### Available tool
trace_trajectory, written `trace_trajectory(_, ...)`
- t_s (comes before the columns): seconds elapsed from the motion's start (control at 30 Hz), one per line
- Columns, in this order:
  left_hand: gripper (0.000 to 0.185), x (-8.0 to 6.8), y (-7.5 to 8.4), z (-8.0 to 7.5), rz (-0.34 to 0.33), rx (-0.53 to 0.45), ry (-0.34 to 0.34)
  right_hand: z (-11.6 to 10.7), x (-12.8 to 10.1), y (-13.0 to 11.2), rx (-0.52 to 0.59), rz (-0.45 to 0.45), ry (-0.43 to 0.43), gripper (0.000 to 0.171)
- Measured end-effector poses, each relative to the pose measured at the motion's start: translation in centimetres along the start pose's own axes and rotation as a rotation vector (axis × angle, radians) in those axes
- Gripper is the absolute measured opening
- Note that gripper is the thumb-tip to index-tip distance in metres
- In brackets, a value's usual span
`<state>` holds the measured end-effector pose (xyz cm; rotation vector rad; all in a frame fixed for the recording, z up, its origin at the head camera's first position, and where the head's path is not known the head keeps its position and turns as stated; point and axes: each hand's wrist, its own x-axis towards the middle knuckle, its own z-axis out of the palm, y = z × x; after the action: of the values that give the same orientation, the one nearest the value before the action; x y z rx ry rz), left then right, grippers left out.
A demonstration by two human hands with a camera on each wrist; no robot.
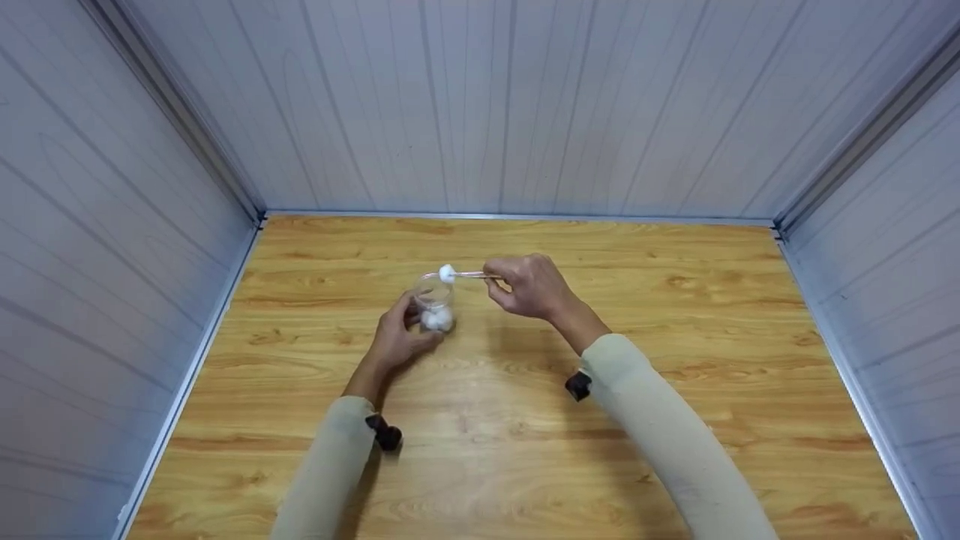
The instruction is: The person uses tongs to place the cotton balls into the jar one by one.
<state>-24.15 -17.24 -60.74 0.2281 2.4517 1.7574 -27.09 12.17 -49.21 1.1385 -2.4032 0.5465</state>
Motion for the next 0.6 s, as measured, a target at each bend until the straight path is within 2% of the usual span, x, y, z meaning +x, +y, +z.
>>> trace_trajectory(0.13, 0.082, -0.1, 0.1, 0.1, 0.0, 0.016, 0.004, 0.5, 0.5, -0.4, 0.003, 0.019, 0.0, 0.006)
trace_trajectory(0.27, 0.082, 0.0, -0.1, 0.0, 0.028, 0.01, 0.016, 1.1, 0.8, -0.9, 0.022, 0.025, 0.004, 0.005)
trace_trajectory(0.33, 0.082, 0.1, -0.5, 0.0, 0.05, 0.007, 0.019, 1.4, 0.9, -1.2, 0.028, 0.029, 0.002, 0.004)
trace_trajectory(0.47, 0.082, 0.7, -2.7, -0.2, 0.094, 0.026, 0.024, 1.9, 0.9, -1.7, 0.035, 0.048, -0.019, 0.005)
trace_trajectory(0.57, 0.084, 0.8, -3.2, -0.2, 0.102, 0.031, 0.028, 2.3, 0.7, -1.9, 0.033, 0.062, -0.039, 0.004)
trace_trajectory(0.6, 0.084, 0.7, -2.9, -0.2, 0.094, 0.028, 0.024, 2.4, 0.6, -2.0, 0.032, 0.065, -0.043, 0.004)
